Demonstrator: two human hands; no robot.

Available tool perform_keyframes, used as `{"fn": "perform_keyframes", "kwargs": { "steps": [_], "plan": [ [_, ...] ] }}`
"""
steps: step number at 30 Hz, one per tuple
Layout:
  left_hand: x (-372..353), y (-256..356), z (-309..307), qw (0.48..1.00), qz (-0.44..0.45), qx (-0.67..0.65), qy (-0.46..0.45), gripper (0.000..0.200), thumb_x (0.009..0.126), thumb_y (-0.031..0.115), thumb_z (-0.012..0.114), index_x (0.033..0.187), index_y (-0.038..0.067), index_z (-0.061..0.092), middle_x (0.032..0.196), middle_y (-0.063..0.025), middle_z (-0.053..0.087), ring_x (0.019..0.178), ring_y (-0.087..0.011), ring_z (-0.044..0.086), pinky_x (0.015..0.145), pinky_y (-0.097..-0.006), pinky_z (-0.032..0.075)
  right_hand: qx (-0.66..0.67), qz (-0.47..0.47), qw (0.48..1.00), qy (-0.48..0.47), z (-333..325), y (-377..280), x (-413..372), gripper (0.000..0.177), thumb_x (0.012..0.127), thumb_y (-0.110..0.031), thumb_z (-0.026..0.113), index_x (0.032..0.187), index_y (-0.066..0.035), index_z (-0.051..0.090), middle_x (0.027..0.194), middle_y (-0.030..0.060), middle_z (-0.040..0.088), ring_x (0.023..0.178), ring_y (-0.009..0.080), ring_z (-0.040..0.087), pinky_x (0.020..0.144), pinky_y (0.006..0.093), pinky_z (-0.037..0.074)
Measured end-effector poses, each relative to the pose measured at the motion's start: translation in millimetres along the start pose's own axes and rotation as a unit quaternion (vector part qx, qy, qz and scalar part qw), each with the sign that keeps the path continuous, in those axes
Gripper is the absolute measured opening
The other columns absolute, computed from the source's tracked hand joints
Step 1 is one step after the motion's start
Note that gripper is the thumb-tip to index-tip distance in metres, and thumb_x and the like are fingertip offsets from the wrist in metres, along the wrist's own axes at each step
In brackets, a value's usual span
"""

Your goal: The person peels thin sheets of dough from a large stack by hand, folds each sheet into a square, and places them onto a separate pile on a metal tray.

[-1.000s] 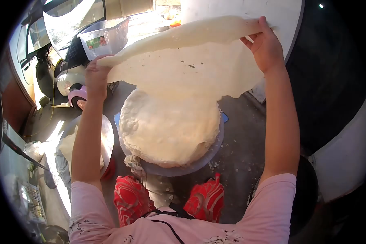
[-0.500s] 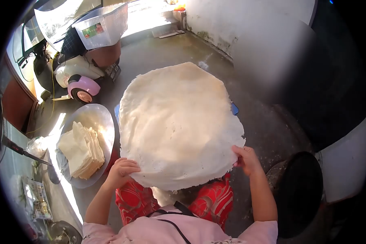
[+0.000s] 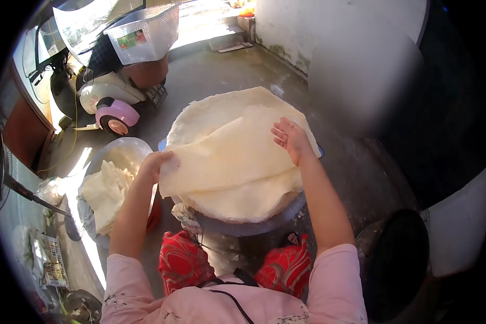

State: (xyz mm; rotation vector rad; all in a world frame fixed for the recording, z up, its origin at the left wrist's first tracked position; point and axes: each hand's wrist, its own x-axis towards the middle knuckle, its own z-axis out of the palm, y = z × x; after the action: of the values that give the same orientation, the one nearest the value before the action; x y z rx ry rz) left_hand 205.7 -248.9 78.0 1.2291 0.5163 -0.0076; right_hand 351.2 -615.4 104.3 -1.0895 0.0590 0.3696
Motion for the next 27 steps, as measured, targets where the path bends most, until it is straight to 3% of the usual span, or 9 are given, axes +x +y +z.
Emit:
{"fn": "perform_keyframes", "kwargs": {
  "steps": [3,6,9,15,17,19,22,24,27],
  "plan": [
    [17,-3,-9,0.992,-0.117,-0.032,0.021,0.038,0.082,0.016,0.063,0.11,-0.006,0.052,0.097,-0.0158,0.061,0.078,-0.0225,0.063,0.066,-0.0354,0.052,-0.323,-0.103,0.941,-0.025,-8,39,9,0.035,0.088,-0.027,0.056,0.116,-0.006,0.056,0.116,0.0108,0.059,0.108,0.0234,0.055,0.087,0.0348,0.046],
    [-5,-6,-4,0.99,-0.033,0.135,0.034,0.06,0.078,0.016,0.067,0.126,-0.007,0.039,0.107,-0.0181,0.057,0.084,-0.0224,0.063,0.068,-0.0348,0.052,-0.766,-0.275,0.577,-0.071,-12,41,-16,0.036,0.085,-0.03,0.056,0.117,-0.015,0.058,0.131,0.011,0.049,0.126,0.0268,0.04,0.106,0.0456,0.023],
    [-15,-34,-23,0.973,0.095,0.211,-0.005,0.081,0.071,0.015,0.07,0.135,-0.007,0.026,0.112,-0.0185,0.055,0.089,-0.023,0.061,0.069,-0.0346,0.051,-0.847,-0.308,0.433,-0.012,-30,36,-26,0.038,0.087,-0.036,0.05,0.12,-0.018,0.057,0.137,0.009,0.043,0.133,0.0245,0.029,0.11,0.0483,0.011],
    [-31,-59,-26,0.851,0.087,0.491,0.165,0.089,0.067,0.013,0.071,0.141,0.002,0.022,0.119,-0.0216,0.05,0.109,-0.0352,0.051,0.085,-0.0428,0.045,-0.822,-0.151,0.55,-0.002,-79,55,-16,0.043,0.088,-0.04,0.043,0.128,-0.028,0.05,0.144,0.0074,0.032,0.138,0.0237,0.016,0.111,0.0477,0.006],
    [-59,-51,9,0.617,0.31,0.671,0.27,0.087,0.068,0.017,0.072,0.14,0.006,0.026,0.132,-0.0231,0.038,0.126,-0.0334,0.034,0.099,-0.0491,0.032,-0.824,-0.164,0.543,0.002,-75,53,-18,0.041,0.086,-0.037,0.048,0.125,-0.025,0.052,0.141,0.0069,0.036,0.136,0.0243,0.022,0.11,0.0492,0.009],
    [-74,-45,30,0.606,0.329,0.69,0.221,0.08,0.074,0.028,0.068,0.14,0.009,0.027,0.144,-0.0159,0.025,0.137,-0.0269,0.016,0.106,-0.0523,0.018,-0.825,-0.179,0.535,0.007,-74,52,-18,0.039,0.084,-0.034,0.052,0.122,-0.023,0.055,0.138,0.0065,0.041,0.133,0.0248,0.027,0.108,0.0506,0.012],
    [-83,-61,40,0.563,0.31,0.766,0.003,0.065,0.089,0.047,0.043,0.142,0.014,0.026,0.149,-0.0045,0.021,0.139,-0.028,0.008,0.109,-0.0528,0.002,-0.673,-0.24,0.689,0.12,-85,47,-19,0.035,0.077,-0.028,0.064,0.108,-0.013,0.058,0.127,0.0088,0.048,0.121,0.0261,0.041,0.101,0.0471,0.026],
    [-82,-67,34,0.594,0.241,0.766,-0.047,0.065,0.09,0.048,0.042,0.142,0.012,0.026,0.149,-0.0062,0.021,0.139,-0.0285,0.008,0.108,-0.0533,0.001,-0.563,-0.271,0.701,0.342,-98,49,-19,0.031,0.071,-0.026,0.072,0.09,-0.005,0.059,0.104,0.0094,0.058,0.095,0.0241,0.055,0.083,0.0378,0.041],
    [-80,-58,43,0.622,0.162,0.761,-0.094,0.065,0.091,0.048,0.041,0.14,0.008,0.029,0.147,-0.0105,0.023,0.139,-0.0301,0.008,0.108,-0.0553,0.002,-0.432,-0.134,0.825,0.34,-118,45,-14,0.031,0.072,-0.028,0.075,0.077,-0.003,0.056,0.079,0.002,0.058,0.069,0.0124,0.05,0.061,0.0254,0.042]
  ]
}}
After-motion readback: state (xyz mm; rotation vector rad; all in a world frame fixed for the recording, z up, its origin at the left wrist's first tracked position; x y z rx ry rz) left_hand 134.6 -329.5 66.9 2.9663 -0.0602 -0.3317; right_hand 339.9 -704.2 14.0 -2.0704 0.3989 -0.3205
